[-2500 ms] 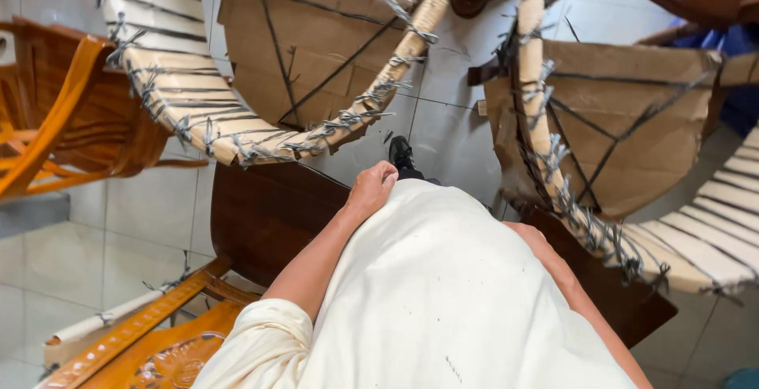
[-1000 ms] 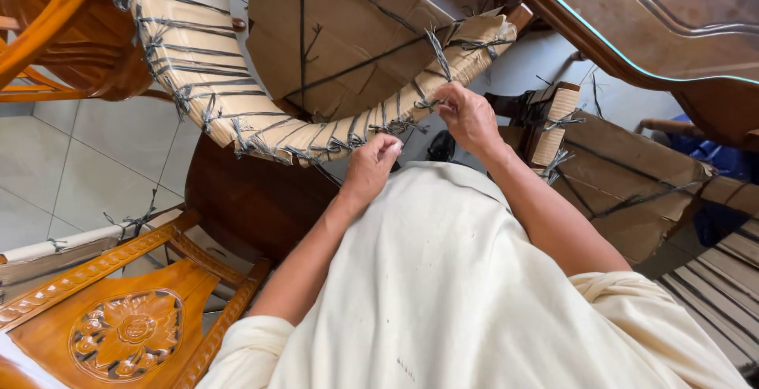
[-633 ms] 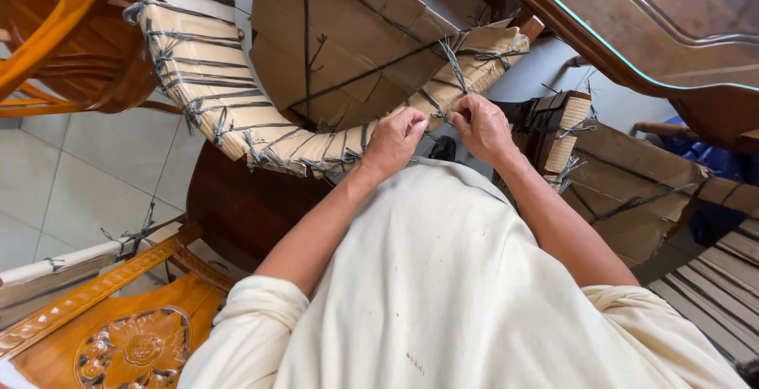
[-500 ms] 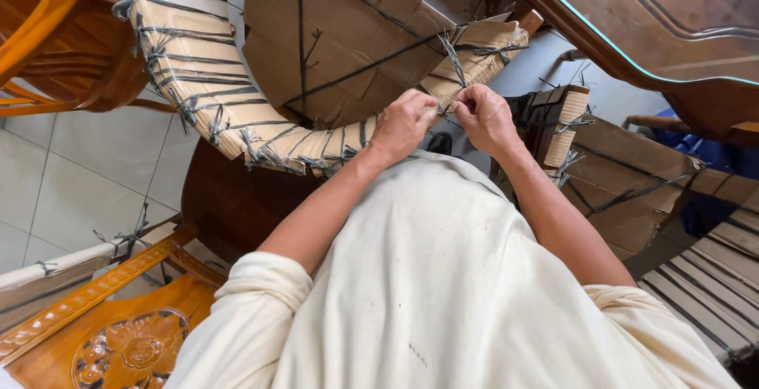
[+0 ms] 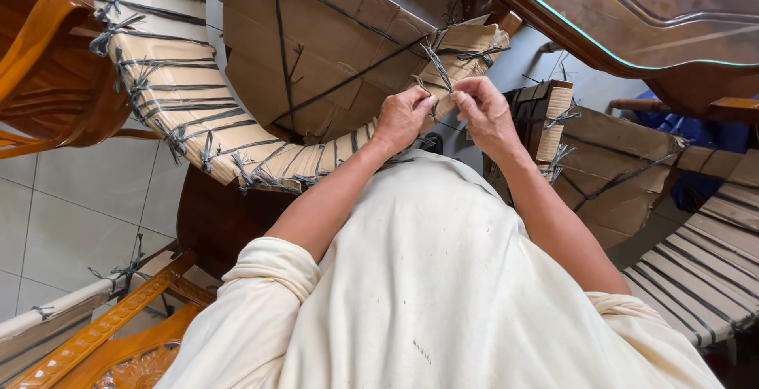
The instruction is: Tying plastic straps to secure cardboard padding on wooden chair frames for shipping.
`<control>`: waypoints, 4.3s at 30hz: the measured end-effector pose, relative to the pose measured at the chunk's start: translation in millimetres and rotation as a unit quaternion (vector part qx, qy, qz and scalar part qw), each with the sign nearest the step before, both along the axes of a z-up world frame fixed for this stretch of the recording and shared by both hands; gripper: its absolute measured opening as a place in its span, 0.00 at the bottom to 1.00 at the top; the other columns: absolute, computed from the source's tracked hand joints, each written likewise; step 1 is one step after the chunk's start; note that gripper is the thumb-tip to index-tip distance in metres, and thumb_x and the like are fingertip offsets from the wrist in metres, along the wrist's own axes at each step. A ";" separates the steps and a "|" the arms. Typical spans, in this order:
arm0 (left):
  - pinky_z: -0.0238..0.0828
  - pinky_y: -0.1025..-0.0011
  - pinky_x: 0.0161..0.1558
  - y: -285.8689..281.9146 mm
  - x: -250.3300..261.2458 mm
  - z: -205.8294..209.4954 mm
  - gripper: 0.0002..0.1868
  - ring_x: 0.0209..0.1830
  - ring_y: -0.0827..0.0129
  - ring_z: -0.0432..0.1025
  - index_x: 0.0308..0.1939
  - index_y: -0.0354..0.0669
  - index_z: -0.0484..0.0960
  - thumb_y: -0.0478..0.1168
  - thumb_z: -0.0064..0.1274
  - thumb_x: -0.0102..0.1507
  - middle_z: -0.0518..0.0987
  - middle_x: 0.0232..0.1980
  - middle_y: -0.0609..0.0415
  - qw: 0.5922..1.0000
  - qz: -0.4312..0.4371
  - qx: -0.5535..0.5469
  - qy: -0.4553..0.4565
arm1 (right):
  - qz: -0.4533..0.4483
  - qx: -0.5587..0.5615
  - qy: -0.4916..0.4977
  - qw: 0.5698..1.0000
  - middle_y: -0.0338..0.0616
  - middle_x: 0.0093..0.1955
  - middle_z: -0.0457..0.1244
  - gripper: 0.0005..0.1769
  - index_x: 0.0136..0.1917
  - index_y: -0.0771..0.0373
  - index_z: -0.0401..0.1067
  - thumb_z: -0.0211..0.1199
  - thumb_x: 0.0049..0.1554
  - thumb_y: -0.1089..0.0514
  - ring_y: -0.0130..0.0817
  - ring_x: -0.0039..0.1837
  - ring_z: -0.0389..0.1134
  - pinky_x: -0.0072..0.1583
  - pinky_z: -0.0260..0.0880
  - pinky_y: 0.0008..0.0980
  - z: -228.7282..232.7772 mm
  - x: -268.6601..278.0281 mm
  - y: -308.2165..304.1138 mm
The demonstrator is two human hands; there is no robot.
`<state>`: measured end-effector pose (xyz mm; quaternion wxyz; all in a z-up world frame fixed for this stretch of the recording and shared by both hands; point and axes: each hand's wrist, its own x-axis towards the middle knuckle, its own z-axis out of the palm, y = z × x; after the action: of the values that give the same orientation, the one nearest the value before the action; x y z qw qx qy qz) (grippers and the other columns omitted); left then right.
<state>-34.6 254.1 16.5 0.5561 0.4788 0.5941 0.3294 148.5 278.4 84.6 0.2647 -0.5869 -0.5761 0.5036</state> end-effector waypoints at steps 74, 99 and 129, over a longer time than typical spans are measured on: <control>0.65 0.66 0.32 -21.1 12.9 -63.8 0.12 0.28 0.64 0.69 0.42 0.43 0.79 0.48 0.52 0.65 0.70 0.28 0.57 0.773 -0.073 0.457 0.434 | -0.221 -0.096 0.123 0.963 0.44 0.40 0.70 0.12 0.53 0.60 0.77 0.59 0.67 0.52 0.20 0.36 0.71 0.36 0.72 0.14 -10.6 9.3 -25.3; 0.71 0.59 0.36 20.4 -12.4 -30.7 0.09 0.31 0.56 0.77 0.36 0.52 0.73 0.46 0.42 0.69 0.73 0.30 0.57 0.881 -0.216 0.287 0.308 | -0.338 -0.199 0.144 0.909 0.41 0.36 0.71 0.11 0.50 0.58 0.76 0.55 0.68 0.52 0.21 0.33 0.72 0.32 0.73 0.15 -60.9 37.6 -40.4; 0.77 0.69 0.45 26.5 7.9 5.8 0.09 0.42 0.66 0.81 0.42 0.60 0.90 0.43 0.65 0.58 0.86 0.38 0.57 0.991 -0.130 0.003 -0.033 | -0.217 -0.080 0.052 0.972 0.41 0.39 0.70 0.09 0.47 0.61 0.76 0.62 0.66 0.54 0.18 0.39 0.70 0.39 0.71 0.13 -3.8 28.9 -49.2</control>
<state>-26.7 280.6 22.4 0.6125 0.5423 0.5069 0.2717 177.3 229.2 80.9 0.3494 -0.6899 -0.3786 0.5085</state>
